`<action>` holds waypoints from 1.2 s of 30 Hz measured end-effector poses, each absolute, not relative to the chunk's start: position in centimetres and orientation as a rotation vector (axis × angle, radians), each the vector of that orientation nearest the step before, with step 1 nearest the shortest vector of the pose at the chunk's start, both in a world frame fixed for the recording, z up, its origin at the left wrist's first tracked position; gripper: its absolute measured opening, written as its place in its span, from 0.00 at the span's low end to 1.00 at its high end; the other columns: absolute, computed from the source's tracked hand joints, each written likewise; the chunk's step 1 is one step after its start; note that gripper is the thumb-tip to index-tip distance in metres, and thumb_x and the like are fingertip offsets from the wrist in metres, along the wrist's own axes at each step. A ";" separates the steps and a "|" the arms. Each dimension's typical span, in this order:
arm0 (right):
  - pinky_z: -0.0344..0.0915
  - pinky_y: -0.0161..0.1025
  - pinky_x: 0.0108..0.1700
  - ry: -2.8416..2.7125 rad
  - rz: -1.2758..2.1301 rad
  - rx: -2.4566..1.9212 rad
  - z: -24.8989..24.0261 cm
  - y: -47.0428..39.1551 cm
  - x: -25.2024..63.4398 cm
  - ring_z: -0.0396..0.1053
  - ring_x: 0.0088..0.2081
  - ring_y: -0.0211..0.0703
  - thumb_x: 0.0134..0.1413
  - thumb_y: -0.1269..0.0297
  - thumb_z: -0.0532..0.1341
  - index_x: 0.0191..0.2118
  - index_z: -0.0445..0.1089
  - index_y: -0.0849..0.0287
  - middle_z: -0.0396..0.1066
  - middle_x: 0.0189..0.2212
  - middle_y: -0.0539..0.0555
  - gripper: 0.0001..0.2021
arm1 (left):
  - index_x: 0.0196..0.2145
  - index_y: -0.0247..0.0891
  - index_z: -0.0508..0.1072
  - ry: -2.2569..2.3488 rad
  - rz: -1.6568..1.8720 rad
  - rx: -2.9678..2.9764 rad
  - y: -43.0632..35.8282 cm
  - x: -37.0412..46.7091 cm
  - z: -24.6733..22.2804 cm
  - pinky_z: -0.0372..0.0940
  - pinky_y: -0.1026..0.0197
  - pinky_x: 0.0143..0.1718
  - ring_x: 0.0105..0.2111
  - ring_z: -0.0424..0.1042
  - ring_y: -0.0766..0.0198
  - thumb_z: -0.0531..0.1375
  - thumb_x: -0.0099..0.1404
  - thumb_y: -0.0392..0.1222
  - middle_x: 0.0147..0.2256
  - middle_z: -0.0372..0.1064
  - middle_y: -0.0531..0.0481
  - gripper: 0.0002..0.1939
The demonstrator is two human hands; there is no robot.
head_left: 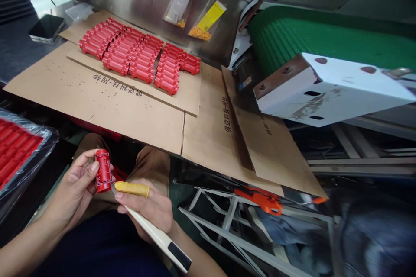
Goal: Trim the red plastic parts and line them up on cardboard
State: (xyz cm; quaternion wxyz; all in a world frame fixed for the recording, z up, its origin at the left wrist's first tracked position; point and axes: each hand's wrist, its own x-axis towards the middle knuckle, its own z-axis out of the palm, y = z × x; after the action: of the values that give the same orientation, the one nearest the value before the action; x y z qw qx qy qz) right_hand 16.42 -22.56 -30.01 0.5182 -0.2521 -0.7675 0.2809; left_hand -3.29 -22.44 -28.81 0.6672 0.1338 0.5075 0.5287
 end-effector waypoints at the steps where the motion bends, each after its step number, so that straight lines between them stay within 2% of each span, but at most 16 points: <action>1: 0.83 0.44 0.48 -1.843 0.681 -0.608 -30.0 -22.5 16.5 0.81 0.45 0.47 0.66 0.76 0.65 0.56 0.77 0.63 0.82 0.44 0.62 0.15 | 0.49 0.42 0.79 1.154 1.198 0.297 -22.4 -3.2 -28.8 0.77 0.65 0.32 0.31 0.81 0.60 0.79 0.54 0.49 0.36 0.80 0.47 0.27; 7: 0.83 0.44 0.49 -1.844 0.690 -0.608 -29.7 -22.4 16.5 0.81 0.46 0.47 0.67 0.76 0.65 0.56 0.77 0.63 0.82 0.45 0.61 0.14 | 0.51 0.42 0.80 1.173 1.185 0.288 -22.4 -3.2 -28.8 0.77 0.64 0.35 0.35 0.80 0.59 0.79 0.53 0.50 0.37 0.80 0.45 0.29; 9: 0.83 0.43 0.49 -1.843 0.729 -0.584 -29.5 -22.3 16.6 0.81 0.45 0.46 0.67 0.75 0.65 0.56 0.77 0.62 0.82 0.45 0.61 0.14 | 0.54 0.42 0.80 1.150 1.141 0.266 -22.3 -3.2 -28.7 0.75 0.66 0.31 0.33 0.78 0.61 0.78 0.55 0.51 0.36 0.80 0.44 0.30; 12: 0.83 0.42 0.48 -1.874 0.779 -0.543 -29.2 -22.2 16.6 0.81 0.44 0.45 0.67 0.75 0.66 0.56 0.77 0.61 0.82 0.46 0.61 0.14 | 0.56 0.40 0.80 1.073 0.977 0.218 -22.1 -3.2 -28.7 0.60 0.71 0.17 0.21 0.67 0.68 0.76 0.57 0.52 0.30 0.78 0.44 0.31; 14: 0.83 0.41 0.47 -1.907 0.789 -0.547 -29.0 -22.2 16.7 0.81 0.45 0.44 0.66 0.74 0.67 0.56 0.77 0.60 0.82 0.48 0.60 0.14 | 0.56 0.38 0.81 1.031 0.876 0.196 -22.1 -3.2 -28.9 0.49 0.72 0.14 0.17 0.59 0.72 0.75 0.58 0.52 0.28 0.75 0.45 0.30; 15: 0.83 0.40 0.48 -1.925 0.791 -0.547 -28.9 -22.2 16.6 0.81 0.45 0.44 0.66 0.74 0.67 0.56 0.77 0.60 0.82 0.48 0.60 0.14 | 0.56 0.38 0.81 1.020 0.849 0.190 -22.1 -3.2 -29.0 0.48 0.72 0.14 0.17 0.58 0.73 0.74 0.59 0.51 0.28 0.75 0.44 0.29; 21: 0.82 0.36 0.50 -1.997 0.788 -0.513 -28.7 -22.0 16.5 0.81 0.47 0.42 0.67 0.73 0.66 0.54 0.77 0.63 0.83 0.47 0.59 0.11 | 0.54 0.39 0.83 1.025 0.832 0.195 -22.2 -3.0 -29.3 0.48 0.70 0.16 0.20 0.61 0.69 0.72 0.60 0.52 0.31 0.76 0.42 0.26; 27: 0.83 0.37 0.49 -1.999 0.792 -0.519 -28.9 -22.1 16.6 0.81 0.47 0.42 0.70 0.72 0.64 0.53 0.77 0.64 0.82 0.47 0.61 0.09 | 0.53 0.39 0.83 1.017 0.820 0.193 -22.0 -2.9 -29.2 0.45 0.72 0.14 0.17 0.59 0.72 0.73 0.59 0.52 0.27 0.74 0.44 0.27; 36: 0.83 0.39 0.49 -1.953 0.779 -0.468 -29.4 -22.1 16.3 0.81 0.47 0.44 0.69 0.73 0.65 0.54 0.76 0.65 0.82 0.46 0.62 0.11 | 0.53 0.40 0.83 1.049 0.812 0.220 -22.2 -2.8 -29.2 0.47 0.71 0.16 0.20 0.62 0.70 0.74 0.58 0.54 0.32 0.76 0.42 0.27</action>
State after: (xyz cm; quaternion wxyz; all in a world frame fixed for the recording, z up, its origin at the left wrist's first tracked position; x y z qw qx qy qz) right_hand 16.33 -22.12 -29.41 0.4738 -0.1913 -0.7985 0.3183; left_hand -2.85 -22.16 -29.17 0.7823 0.1018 0.4860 0.3761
